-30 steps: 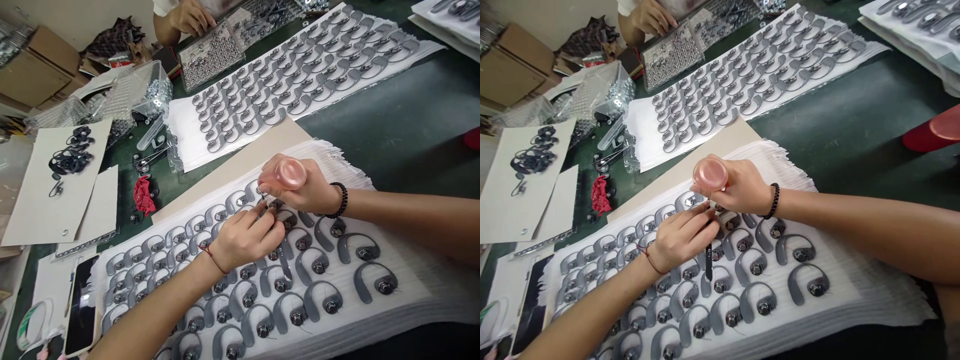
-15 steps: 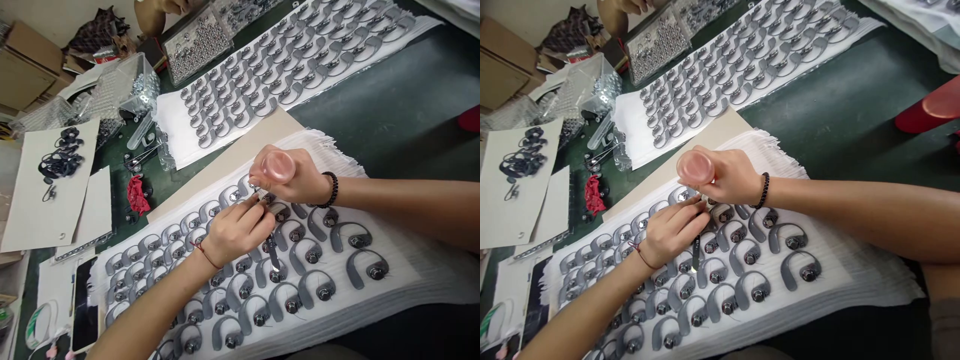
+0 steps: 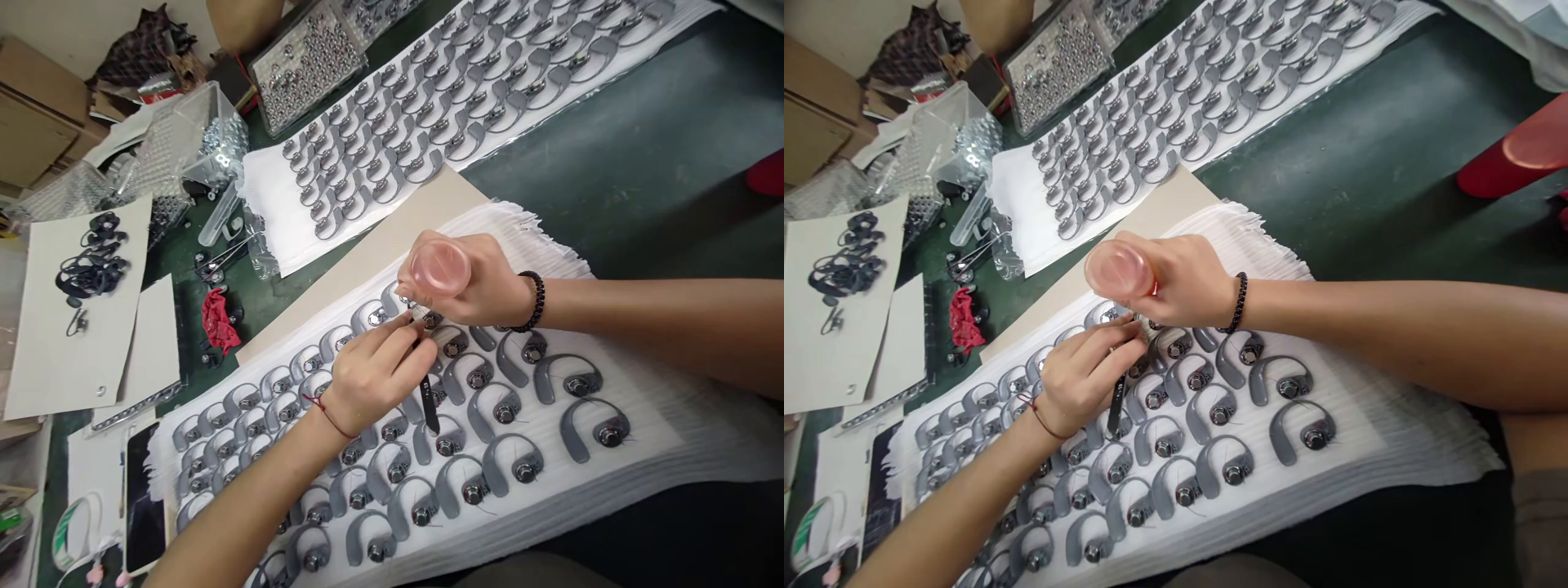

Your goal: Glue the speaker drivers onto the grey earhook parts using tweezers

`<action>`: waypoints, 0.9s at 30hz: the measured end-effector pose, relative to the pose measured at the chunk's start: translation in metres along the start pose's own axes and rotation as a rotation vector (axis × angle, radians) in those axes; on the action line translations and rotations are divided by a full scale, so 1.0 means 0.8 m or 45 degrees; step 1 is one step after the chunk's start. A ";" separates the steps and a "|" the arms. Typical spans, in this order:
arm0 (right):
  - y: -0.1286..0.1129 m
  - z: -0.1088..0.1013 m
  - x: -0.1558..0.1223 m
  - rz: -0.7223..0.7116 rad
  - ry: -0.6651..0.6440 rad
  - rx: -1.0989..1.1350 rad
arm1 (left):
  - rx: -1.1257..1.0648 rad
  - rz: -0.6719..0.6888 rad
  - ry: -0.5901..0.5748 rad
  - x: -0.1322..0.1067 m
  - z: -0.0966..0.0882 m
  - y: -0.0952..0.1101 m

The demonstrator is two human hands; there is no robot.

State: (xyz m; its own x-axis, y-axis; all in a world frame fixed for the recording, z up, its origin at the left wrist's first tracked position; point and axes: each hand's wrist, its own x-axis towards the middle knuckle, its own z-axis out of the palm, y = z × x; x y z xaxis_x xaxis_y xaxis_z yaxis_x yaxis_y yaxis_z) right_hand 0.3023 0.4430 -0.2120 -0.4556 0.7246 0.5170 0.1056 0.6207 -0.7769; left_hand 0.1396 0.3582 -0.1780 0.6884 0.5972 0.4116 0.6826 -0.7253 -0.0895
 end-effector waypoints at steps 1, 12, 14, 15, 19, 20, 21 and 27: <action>0.000 0.000 0.000 0.001 0.003 0.000 | 0.000 -0.004 -0.002 0.000 0.000 0.000; -0.001 0.000 0.000 0.045 0.013 0.033 | -0.261 -0.213 0.037 -0.003 -0.003 -0.007; -0.001 -0.001 -0.001 0.047 0.004 0.037 | -0.390 -0.366 0.059 -0.004 -0.002 -0.011; -0.001 -0.001 -0.001 0.045 0.003 0.035 | -0.446 -0.448 0.087 -0.003 -0.002 -0.013; 0.000 -0.001 -0.001 0.032 -0.002 0.023 | -0.604 -0.709 0.185 0.004 0.001 -0.022; 0.000 -0.001 -0.001 0.028 -0.005 0.025 | -0.635 -0.758 0.187 0.006 0.002 -0.024; 0.000 -0.001 -0.001 0.026 -0.009 0.029 | -0.664 -0.798 0.182 0.008 0.002 -0.027; -0.002 -0.001 0.001 0.024 0.062 0.152 | -0.792 -0.984 0.140 0.017 0.001 -0.042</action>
State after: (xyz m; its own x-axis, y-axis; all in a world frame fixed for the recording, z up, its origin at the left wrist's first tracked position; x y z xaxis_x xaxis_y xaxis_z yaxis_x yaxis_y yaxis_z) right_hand 0.3022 0.4425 -0.2099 -0.4107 0.7515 0.5163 0.0066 0.5687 -0.8225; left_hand 0.1260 0.3908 -0.1705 0.0614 0.9686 0.2411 0.6619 -0.2203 0.7165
